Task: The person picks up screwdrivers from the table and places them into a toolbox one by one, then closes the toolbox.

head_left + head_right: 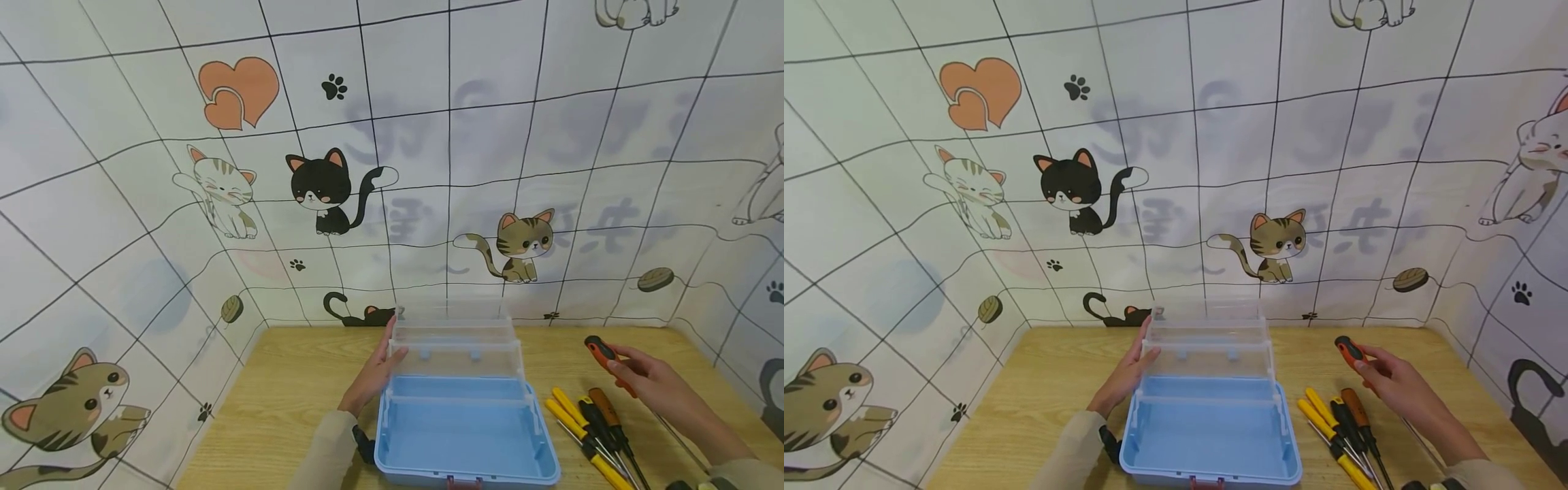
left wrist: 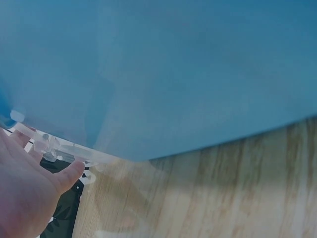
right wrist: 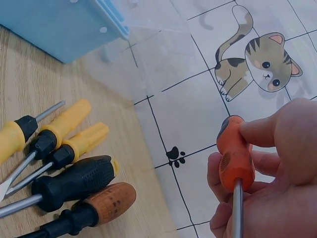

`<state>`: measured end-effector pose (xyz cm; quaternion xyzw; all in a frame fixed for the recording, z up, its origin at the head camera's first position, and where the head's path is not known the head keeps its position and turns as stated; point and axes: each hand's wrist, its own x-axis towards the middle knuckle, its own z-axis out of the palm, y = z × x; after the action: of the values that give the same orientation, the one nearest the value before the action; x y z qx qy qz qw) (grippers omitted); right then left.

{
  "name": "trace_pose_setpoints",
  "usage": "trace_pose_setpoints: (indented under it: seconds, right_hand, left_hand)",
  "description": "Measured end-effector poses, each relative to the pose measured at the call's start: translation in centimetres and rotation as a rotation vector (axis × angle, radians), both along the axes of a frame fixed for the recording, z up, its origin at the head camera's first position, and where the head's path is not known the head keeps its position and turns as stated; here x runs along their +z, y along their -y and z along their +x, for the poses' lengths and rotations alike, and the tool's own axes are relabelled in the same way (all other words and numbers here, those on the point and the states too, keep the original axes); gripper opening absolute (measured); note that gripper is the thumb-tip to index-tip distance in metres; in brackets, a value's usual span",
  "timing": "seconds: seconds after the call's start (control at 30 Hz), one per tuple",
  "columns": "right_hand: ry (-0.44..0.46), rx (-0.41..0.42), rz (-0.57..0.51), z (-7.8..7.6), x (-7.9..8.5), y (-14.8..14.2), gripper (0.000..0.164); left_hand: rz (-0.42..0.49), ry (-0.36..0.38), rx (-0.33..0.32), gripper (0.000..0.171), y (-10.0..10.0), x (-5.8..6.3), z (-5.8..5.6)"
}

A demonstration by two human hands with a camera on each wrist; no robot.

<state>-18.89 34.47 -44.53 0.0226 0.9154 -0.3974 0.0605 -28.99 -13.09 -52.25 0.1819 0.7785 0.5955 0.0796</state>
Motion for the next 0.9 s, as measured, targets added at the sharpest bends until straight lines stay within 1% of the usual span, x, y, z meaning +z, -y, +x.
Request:
trace_pose_setpoints:
  seconds: [0.1,0.23,0.37,0.5,0.7,0.9]
  right_hand:
    - [0.000,0.004,-0.012,0.2,0.2,0.1,0.068]
    - [-0.019,0.013,-0.022,0.5,0.4,0.6,0.063]
    - [-0.024,0.018,-0.015,0.6,0.8,1.3,0.064]
    - [-0.033,0.032,-0.014,0.7,1.2,1.9,0.065]
    - [-0.037,0.053,-0.031,0.8,1.7,2.6,0.062]
    - [-0.031,0.076,-0.046,1.0,2.4,3.4,0.062]
  left_hand:
    - [-0.003,0.009,0.003,0.072,-0.1,0.1,0.1]
    - [-0.012,0.002,0.004,0.070,-0.1,0.2,0.1]
    - [-0.016,-0.005,0.008,0.068,-0.1,0.1,0.1]
    - [-0.018,-0.004,0.011,0.069,0.0,0.1,0.1]
    - [0.008,0.002,-0.009,0.073,0.0,0.1,0.1]
    - [-0.004,0.014,0.007,0.070,0.0,0.2,0.1]
